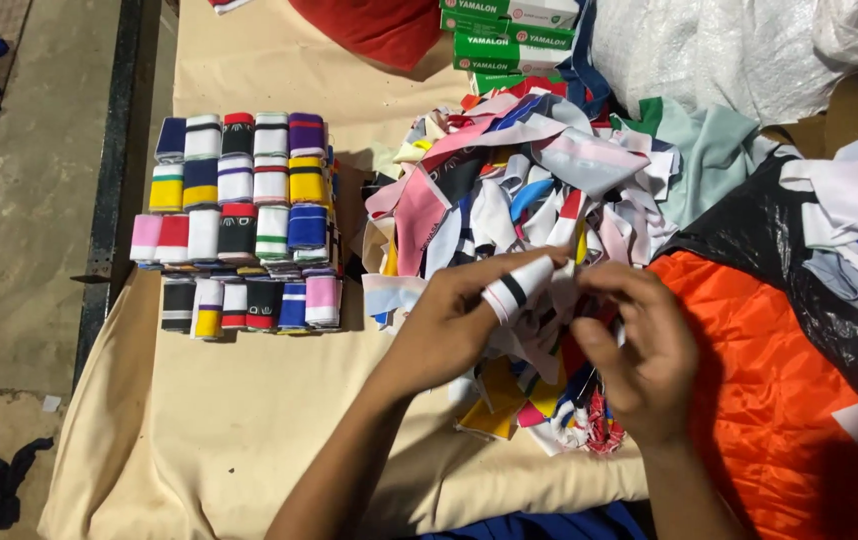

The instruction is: The person folds various pieces of fabric, including a white piece with a black stripe, a yellow piece, and a pink piece. They fold each piece into a small, compact square and place it on a stack of already folded items.

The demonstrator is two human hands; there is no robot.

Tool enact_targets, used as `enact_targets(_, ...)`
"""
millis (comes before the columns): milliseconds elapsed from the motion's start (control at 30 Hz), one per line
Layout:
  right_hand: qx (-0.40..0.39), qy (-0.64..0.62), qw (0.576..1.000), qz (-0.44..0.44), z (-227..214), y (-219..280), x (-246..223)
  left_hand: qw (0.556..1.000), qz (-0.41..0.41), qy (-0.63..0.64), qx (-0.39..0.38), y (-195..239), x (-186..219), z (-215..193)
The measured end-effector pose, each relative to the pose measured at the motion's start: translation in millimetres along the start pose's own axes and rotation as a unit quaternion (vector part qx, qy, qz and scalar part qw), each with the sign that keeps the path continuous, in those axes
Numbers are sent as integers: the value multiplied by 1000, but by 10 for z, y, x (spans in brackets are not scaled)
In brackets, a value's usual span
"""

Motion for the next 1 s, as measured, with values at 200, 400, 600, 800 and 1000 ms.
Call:
enact_targets(200,-146,-108,980,83,244,22,274,986,153,-64,-8,37,203,163)
enact_targets(400,-190,-206,935,216,222,179,453,988,73,-90,105,11,130,109)
enact_targets(600,-35,-173,955,238,-310,257,547,990,42,-116,70,-91,40,218)
enact_targets(800,167,-64,949,260,-1297,698,664,967,191,-52,-162,-373,198,693)
enact_targets(1000,254,242,918,185,-2563,806,685,956,186,-11,-227,-870,197,1326)
Point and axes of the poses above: each hand's wrist, its own y-axis away from the middle knuckle, its own z-axis out of the palm, x = y × z, the point moved 5 cm from there along -y, towards the middle knuckle, and after that the axes turned 13 degrees about z, right-handed, at the moved point
